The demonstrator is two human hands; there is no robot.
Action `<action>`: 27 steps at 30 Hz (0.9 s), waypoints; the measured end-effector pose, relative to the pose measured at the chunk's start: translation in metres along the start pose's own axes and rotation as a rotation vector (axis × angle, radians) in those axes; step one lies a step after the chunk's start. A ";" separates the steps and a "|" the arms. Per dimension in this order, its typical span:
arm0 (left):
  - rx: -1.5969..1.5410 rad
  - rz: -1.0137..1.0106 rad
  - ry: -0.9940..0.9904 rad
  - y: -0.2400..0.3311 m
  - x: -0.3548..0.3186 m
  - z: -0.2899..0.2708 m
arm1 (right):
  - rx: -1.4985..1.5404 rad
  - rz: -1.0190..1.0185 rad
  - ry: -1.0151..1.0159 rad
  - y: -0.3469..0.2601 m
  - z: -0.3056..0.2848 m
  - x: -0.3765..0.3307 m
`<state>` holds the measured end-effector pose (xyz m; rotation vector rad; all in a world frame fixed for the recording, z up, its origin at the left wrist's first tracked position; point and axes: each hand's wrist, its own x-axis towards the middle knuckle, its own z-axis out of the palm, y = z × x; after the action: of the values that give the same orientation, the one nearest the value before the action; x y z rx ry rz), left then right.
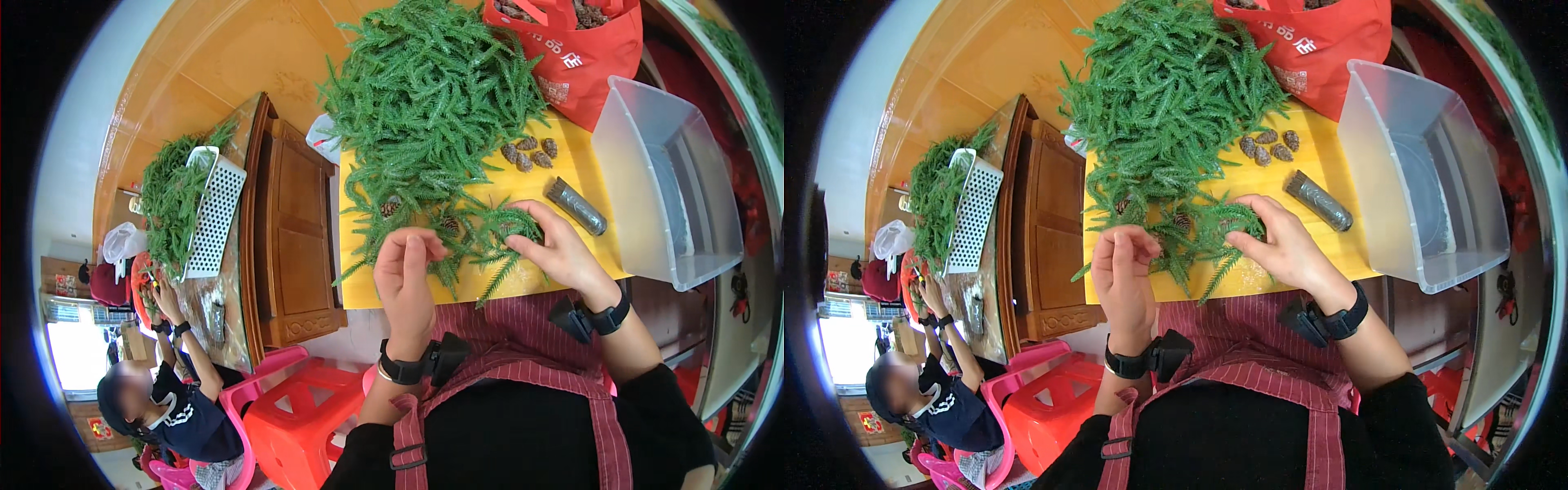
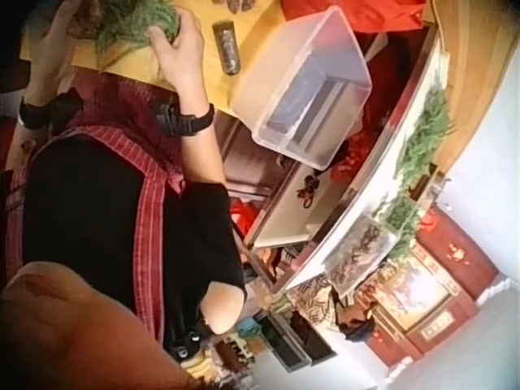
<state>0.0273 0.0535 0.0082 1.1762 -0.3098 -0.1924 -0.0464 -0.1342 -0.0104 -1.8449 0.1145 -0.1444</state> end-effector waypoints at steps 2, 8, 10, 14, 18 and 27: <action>-0.051 -0.042 -0.019 0.001 0.000 -0.002 | -0.017 0.011 0.022 0.000 0.001 0.004; -0.038 -0.162 -0.083 0.002 -0.003 -0.003 | 0.251 0.105 -0.003 -0.017 0.008 0.009; 0.012 -0.182 -0.103 0.001 -0.003 -0.001 | 0.271 0.110 -0.017 -0.024 0.008 0.008; 0.156 -0.059 -0.060 -0.003 -0.001 0.004 | 0.282 0.099 -0.054 -0.038 0.008 0.002; 0.191 -0.061 -0.133 -0.001 -0.001 0.010 | 0.299 0.028 -0.052 -0.043 0.008 -0.003; 0.222 -0.089 -0.172 0.002 -0.002 0.016 | 0.402 0.055 -0.068 -0.054 0.005 -0.009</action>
<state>0.0203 0.0404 0.0151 1.3973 -0.4382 -0.3449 -0.0545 -0.1131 0.0395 -1.4428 0.0821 -0.0603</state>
